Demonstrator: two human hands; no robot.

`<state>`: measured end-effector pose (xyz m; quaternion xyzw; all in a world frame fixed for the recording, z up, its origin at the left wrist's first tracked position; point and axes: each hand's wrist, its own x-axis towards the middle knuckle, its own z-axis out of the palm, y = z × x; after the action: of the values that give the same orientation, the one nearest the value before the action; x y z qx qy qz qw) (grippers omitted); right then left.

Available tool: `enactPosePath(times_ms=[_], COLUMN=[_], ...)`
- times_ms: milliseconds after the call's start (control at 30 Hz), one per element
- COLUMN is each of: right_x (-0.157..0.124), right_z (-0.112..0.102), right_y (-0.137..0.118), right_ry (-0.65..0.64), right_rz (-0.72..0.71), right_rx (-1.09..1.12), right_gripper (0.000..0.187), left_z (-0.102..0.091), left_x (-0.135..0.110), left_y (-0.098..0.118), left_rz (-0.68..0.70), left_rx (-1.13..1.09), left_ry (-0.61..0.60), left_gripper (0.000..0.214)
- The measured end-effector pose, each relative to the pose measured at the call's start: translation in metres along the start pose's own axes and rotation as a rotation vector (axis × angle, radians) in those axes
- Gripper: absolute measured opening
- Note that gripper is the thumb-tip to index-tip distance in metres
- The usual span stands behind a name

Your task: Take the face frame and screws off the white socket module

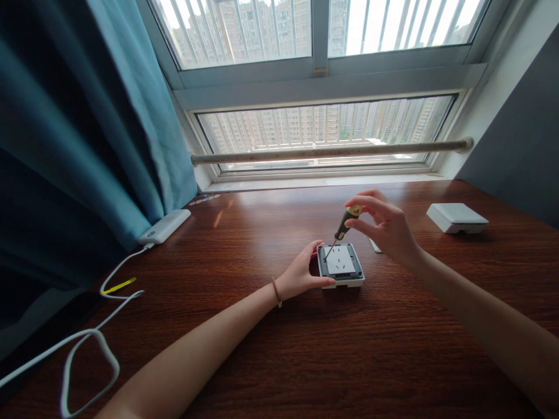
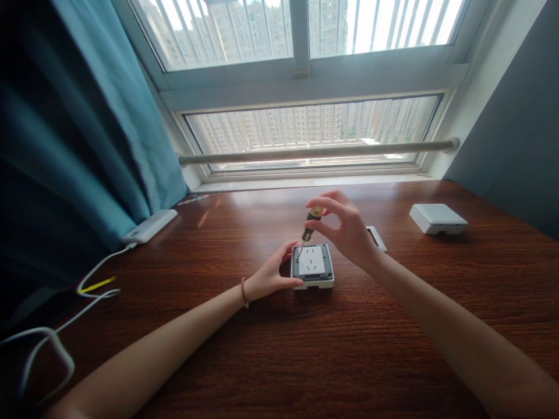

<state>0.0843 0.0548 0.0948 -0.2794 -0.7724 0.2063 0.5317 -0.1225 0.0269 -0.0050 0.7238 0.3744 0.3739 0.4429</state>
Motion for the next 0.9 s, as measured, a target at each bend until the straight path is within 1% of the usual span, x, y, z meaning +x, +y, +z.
enactPosePath(times_ms=[67, 167, 233, 300, 367, 400, 467, 600, 633, 667, 700, 833, 900], right_x=[-0.001, -0.001, 0.0, 0.001, 0.001, 0.001, 0.0, -0.002, -0.002, -0.001, 0.0, 0.004, 0.005], right_z=[0.001, 0.0, -0.002, -0.003, -0.003, -0.003, 0.0, 0.003, 0.002, 0.0, -0.002, -0.01, -0.01], right_y=[0.003, 0.005, 0.003, 0.0, -0.003, -0.004, -0.005, -0.002, -0.001, -0.001, 0.0, 0.001, 0.001], right_ry=[0.06, 0.068, 0.005, -0.111, -0.205, -0.22, -0.179, 0.02, 0.049, 0.051, 0.027, -0.169, -0.205], right_rz=[0.038, 0.089, 0.105, 0.095, 0.073, 0.061, 0.033, 0.0, 0.007, 0.015, 0.022, 0.032, 0.032], right_rx=[-0.018, 0.093, 0.222, 0.33, 0.371, 0.365, 0.291, 0.037, -0.001, -0.012, 0.004, 0.207, 0.242], right_gripper=[0.02, 0.032, 0.036, 0.033, 0.031, 0.032, 0.032, 0.027, 0.026, 0.025, 0.024, 0.03, 0.032], left_z=[-0.001, -0.002, -0.003, -0.004, -0.004, -0.004, -0.004, -0.004, -0.004, -0.004, -0.004, -0.004, -0.004], left_x=[0.001, 0.002, 0.003, 0.004, 0.004, 0.004, 0.004, 0.004, 0.004, 0.004, 0.004, 0.005, 0.005], left_y=[-0.002, -0.005, -0.006, -0.007, -0.007, -0.007, -0.007, -0.008, -0.008, -0.008, -0.008, -0.007, -0.007], left_rz=[0.018, 0.055, 0.06, 0.053, 0.05, 0.05, 0.052, 0.049, 0.047, 0.044, 0.043, 0.046, 0.045], left_rx=[-0.071, -0.121, -0.111, -0.108, -0.117, -0.121, -0.126, -0.128, -0.128, -0.129, -0.131, -0.124, -0.114], left_ry=[-0.004, -0.002, -0.002, -0.008, -0.013, -0.014, -0.01, -0.003, -0.005, -0.008, -0.011, -0.006, -0.004], left_gripper=[0.076, 0.056, 0.05, 0.049, 0.048, 0.048, 0.049, 0.05, 0.05, 0.05, 0.049, 0.049, 0.05])
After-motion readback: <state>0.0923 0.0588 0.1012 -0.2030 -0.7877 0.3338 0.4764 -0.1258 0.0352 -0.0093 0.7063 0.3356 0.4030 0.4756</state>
